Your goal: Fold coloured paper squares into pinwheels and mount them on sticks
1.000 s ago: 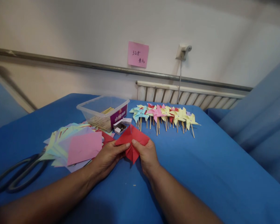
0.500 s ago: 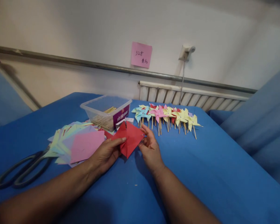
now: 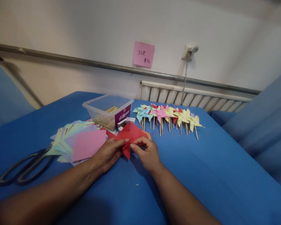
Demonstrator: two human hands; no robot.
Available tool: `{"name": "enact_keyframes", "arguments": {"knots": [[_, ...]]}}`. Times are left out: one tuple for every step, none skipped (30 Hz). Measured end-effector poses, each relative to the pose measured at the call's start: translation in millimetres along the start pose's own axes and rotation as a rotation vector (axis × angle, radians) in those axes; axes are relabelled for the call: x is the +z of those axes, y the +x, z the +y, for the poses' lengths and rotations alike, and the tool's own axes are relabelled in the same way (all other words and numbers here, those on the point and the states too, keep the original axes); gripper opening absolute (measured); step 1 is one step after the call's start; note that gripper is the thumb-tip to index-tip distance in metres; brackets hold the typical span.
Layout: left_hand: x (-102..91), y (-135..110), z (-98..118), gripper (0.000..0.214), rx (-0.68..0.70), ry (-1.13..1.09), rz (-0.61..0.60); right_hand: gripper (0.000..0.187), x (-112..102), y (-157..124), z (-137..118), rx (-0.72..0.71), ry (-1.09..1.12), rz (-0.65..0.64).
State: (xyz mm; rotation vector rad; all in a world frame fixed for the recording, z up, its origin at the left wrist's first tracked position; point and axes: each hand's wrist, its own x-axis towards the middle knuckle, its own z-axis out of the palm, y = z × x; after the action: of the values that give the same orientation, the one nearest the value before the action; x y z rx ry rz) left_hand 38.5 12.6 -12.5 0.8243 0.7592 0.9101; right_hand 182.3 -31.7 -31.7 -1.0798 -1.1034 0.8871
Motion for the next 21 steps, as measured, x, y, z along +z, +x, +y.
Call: {"name": "enact_keyframes", "arguments": {"knots": [[0.1, 0.0, -0.7, 0.013, -0.003, 0.019, 0.009, 0.009, 0.2, 0.3, 0.7, -0.016, -0.033, 0.002], [0.2, 0.1, -1.2, 0.013, -0.008, 0.034, 0.017, 0.011, 0.2, 0.5, 1.5, -0.042, -0.08, 0.001], [0.2, 0.1, -1.5, 0.014, -0.014, 0.044, 0.023, 0.013, 0.1, 0.7, 2.3, -0.068, -0.123, 0.004], [0.1, 0.2, -1.6, 0.015, -0.019, 0.049, 0.024, 0.014, -0.1, 0.9, 3.1, -0.079, -0.145, 0.014], [0.0, 0.2, -1.6, 0.017, -0.023, 0.05, 0.022, 0.015, -0.5, 1.1, 3.9, -0.084, -0.159, 0.024], [0.0, 0.2, -1.5, 0.018, -0.026, 0.048, 0.019, 0.015, -0.9, 1.3, 4.7, -0.085, -0.171, 0.03], [-0.1, 0.2, -1.4, 0.019, -0.032, 0.045, 0.015, 0.015, -1.3, 1.5, 5.5, -0.083, -0.181, 0.038], [-0.2, 0.1, -1.3, 0.02, -0.037, 0.044, 0.009, 0.015, -1.6, 1.7, 6.2, -0.077, -0.189, 0.043], [-0.2, 0.0, -1.2, 0.021, -0.041, 0.044, 0.005, 0.016, -1.8, 1.9, 6.8, -0.068, -0.195, 0.048], [-0.2, 0.0, -1.2, 0.022, -0.045, 0.046, 0.003, 0.016, -1.9, 2.1, 7.2, -0.057, -0.2, 0.053], [-0.2, -0.1, -1.3, 0.022, -0.048, 0.048, 0.005, 0.016, -1.8, 2.2, 7.6, -0.045, -0.202, 0.058], [0.0, -0.2, -1.3, 0.023, -0.052, 0.051, 0.009, 0.017, -1.6, 2.3, 7.8, -0.033, -0.201, 0.059], [0.2, -0.2, -1.4, 0.024, -0.056, 0.054, 0.014, 0.017, -1.4, 2.3, 7.9, -0.021, -0.199, 0.059], [0.4, -0.2, -1.4, 0.025, -0.06, 0.057, 0.021, 0.017, -1.1, 2.2, 8.0, -0.011, -0.196, 0.057], [0.7, -0.2, -1.4, 0.025, -0.063, 0.061, 0.027, 0.017, -0.9, 2.2, 8.2, -0.003, -0.193, 0.056], [1.0, -0.1, -1.4, 0.024, -0.064, 0.064, 0.032, 0.017, -0.6, 2.1, 8.3, 0.004, -0.193, 0.055], [1.2, -0.1, -1.4, 0.024, -0.065, 0.067, 0.034, 0.016, -0.4, 1.9, 8.5, 0.008, -0.193, 0.058], [1.4, 0.1, -1.4, 0.024, -0.067, 0.069, 0.033, 0.016, -0.1, 1.8, 8.7, 0.009, -0.194, 0.063], [1.4, 0.2, -1.5, 0.024, -0.068, 0.068, 0.032, 0.017, 0.2, 1.7, 8.9, 0.009, -0.193, 0.07], [1.4, 0.4, -1.6, 0.025, -0.069, 0.067, 0.032, 0.018, 0.6, 1.5, 8.9, 0.011, -0.189, 0.079], [1.3, 0.6, -1.7, 0.025, -0.07, 0.066, 0.03, 0.018, 1.0, 1.3, 8.8, 0.013, -0.182, 0.088]]}}
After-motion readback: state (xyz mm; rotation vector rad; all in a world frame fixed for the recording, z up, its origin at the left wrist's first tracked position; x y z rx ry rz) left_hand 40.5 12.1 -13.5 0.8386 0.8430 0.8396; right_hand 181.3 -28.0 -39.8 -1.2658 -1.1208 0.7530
